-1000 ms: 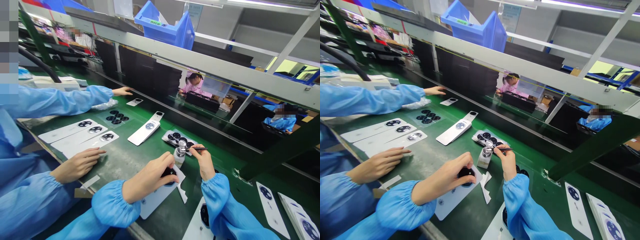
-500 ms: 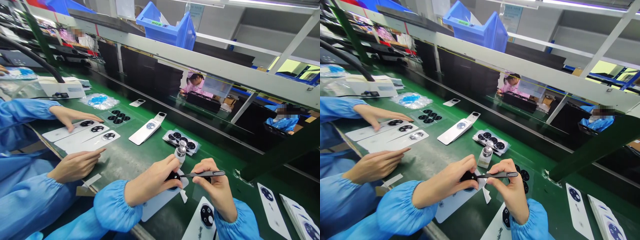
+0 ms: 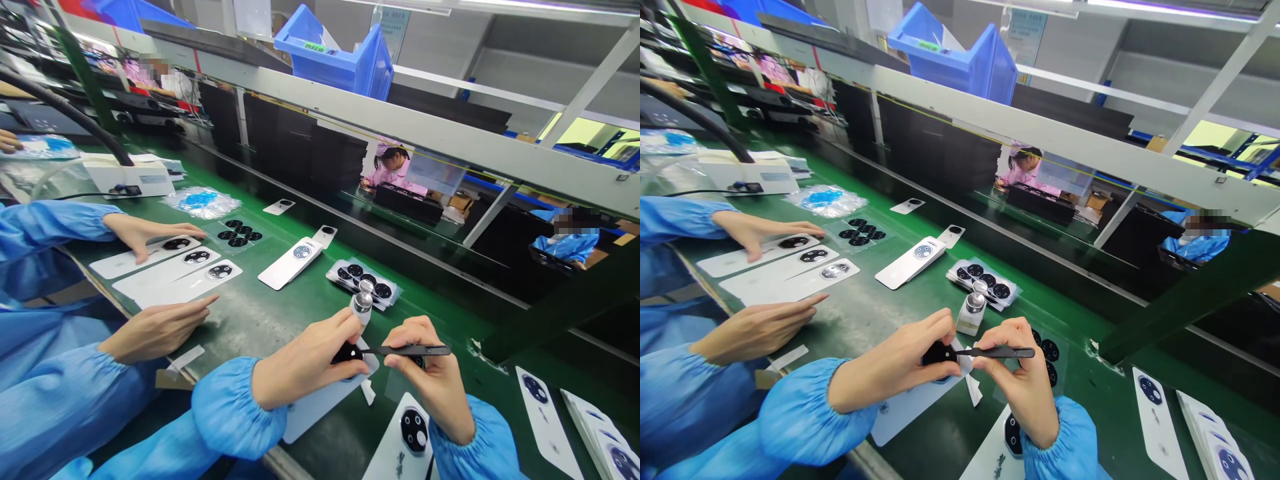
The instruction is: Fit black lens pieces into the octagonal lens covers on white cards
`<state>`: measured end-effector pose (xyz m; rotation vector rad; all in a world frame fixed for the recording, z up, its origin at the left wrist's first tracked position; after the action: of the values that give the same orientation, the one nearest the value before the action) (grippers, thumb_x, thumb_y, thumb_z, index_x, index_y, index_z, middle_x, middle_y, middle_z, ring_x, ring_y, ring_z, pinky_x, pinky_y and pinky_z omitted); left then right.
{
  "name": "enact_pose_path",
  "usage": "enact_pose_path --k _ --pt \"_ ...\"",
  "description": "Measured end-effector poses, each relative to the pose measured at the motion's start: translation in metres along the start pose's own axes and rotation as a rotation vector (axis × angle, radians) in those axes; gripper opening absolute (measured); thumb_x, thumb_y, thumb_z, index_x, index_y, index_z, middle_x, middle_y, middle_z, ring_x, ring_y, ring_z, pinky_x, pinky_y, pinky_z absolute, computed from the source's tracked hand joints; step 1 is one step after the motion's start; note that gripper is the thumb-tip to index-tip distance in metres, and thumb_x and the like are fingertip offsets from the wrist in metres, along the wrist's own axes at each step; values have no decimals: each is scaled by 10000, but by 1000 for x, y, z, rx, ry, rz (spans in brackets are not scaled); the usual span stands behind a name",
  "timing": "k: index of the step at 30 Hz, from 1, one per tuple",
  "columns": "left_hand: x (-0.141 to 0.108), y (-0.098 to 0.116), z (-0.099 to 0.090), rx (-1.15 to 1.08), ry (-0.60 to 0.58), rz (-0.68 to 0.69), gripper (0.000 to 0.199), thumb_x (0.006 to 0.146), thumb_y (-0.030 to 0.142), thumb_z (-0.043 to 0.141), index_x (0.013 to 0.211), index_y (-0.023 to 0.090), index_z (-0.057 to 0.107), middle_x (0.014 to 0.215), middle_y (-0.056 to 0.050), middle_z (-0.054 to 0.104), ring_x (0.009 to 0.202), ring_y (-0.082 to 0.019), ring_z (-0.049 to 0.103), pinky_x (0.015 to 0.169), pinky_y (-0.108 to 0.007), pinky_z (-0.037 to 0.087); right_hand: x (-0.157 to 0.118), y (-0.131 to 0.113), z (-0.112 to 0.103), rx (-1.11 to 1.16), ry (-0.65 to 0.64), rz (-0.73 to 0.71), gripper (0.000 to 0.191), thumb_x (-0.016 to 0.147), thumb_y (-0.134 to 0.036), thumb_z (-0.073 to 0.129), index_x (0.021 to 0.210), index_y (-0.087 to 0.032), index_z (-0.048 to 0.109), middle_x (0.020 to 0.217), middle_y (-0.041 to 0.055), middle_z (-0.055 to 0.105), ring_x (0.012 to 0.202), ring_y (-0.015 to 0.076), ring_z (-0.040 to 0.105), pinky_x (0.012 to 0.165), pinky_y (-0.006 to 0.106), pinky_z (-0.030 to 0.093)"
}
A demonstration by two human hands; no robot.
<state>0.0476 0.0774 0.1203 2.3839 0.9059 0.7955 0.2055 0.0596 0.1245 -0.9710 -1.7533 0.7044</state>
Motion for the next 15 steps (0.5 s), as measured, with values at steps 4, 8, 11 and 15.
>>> enact_pose_path --k 4,8,11,15 --pt "-1 1 -1 24 27 10 190 809 209 554 798 218 365 789 38 420 629 -114 419 550 -229 355 1 0 1 5 -5 -4 93 809 -234 686 848 -295 626 835 -11 636 876 198 492 751 333 422" --pt "-2 0 -3 43 41 0 170 806 205 529 794 220 360 782 37 415 622 -113 409 547 -229 356 3 -1 1 30 6 6 76 797 -239 694 830 -276 637 820 0 637 865 198 506 745 328 425" --pt "-2 -1 -5 54 36 -2 163 813 223 527 798 221 365 789 34 417 624 -117 412 551 -232 363 11 11 -6 93 98 57 79 772 -270 708 803 -248 638 821 7 623 828 196 539 743 333 429" --pt "-1 -4 -7 78 44 -13 170 809 226 532 794 221 363 786 36 412 627 -120 426 561 -236 371 28 55 -15 121 322 240 157 730 -325 715 812 -216 638 833 11 614 794 188 540 734 326 410"
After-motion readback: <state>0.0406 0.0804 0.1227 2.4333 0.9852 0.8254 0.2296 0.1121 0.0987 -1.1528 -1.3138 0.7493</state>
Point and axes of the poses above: each hand's wrist, its own x-axis towards the middle knuckle, its own z-axis out of the palm, y = z × x, the point moved 6 cm from there along x, towards the middle knuckle
